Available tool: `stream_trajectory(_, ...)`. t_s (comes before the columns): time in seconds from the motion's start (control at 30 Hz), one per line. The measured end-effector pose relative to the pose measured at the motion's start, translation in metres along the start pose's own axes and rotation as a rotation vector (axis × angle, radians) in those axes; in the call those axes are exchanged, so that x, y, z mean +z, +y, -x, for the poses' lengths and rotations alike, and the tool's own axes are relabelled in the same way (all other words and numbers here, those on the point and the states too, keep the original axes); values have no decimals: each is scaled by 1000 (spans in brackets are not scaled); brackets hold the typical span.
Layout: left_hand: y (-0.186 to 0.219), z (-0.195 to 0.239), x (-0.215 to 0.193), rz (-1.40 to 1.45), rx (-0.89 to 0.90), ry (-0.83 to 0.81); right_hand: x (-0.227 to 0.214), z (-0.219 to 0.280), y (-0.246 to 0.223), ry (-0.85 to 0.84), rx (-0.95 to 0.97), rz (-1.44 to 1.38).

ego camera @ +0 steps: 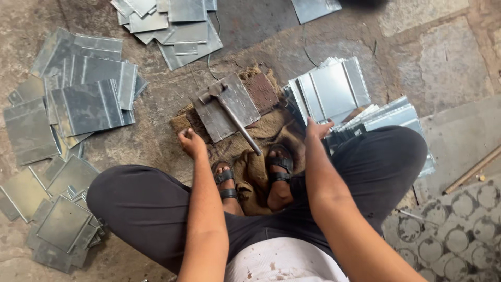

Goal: The person is hammering a metal sheet against another sheet to flatten or shape it. The person then picks up another metal sheet and continues the same hammering action.

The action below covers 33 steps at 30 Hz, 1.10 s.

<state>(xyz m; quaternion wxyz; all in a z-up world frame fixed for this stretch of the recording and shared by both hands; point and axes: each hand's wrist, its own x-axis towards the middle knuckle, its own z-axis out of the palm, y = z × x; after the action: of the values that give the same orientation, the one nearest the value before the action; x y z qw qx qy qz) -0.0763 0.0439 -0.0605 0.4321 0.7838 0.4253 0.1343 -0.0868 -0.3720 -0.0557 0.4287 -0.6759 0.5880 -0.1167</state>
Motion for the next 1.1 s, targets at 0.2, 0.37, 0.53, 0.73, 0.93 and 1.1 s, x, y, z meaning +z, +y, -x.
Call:
stream_trajectory(0.2,-9,13,6,-31,91,112,-10,3,-11,-60,-411,535)
stream_trajectory(0.37,0,16,5,-9,10,104,-18,-4,-35,-132,-537,658)
stream_trajectory(0.53,22,26,1,-54,2,70,-13,11,-47,-222,-590,764)
stream_trajectory(0.73,39,37,-4,10,-28,20,-26,11,-43,31,-781,714)
stream_trajectory(0.93,39,33,-3,24,28,74,-23,11,-58,-214,-719,874)
stream_trajectory(1.1,26,35,15,36,29,93,-24,26,-45,-463,-763,939)
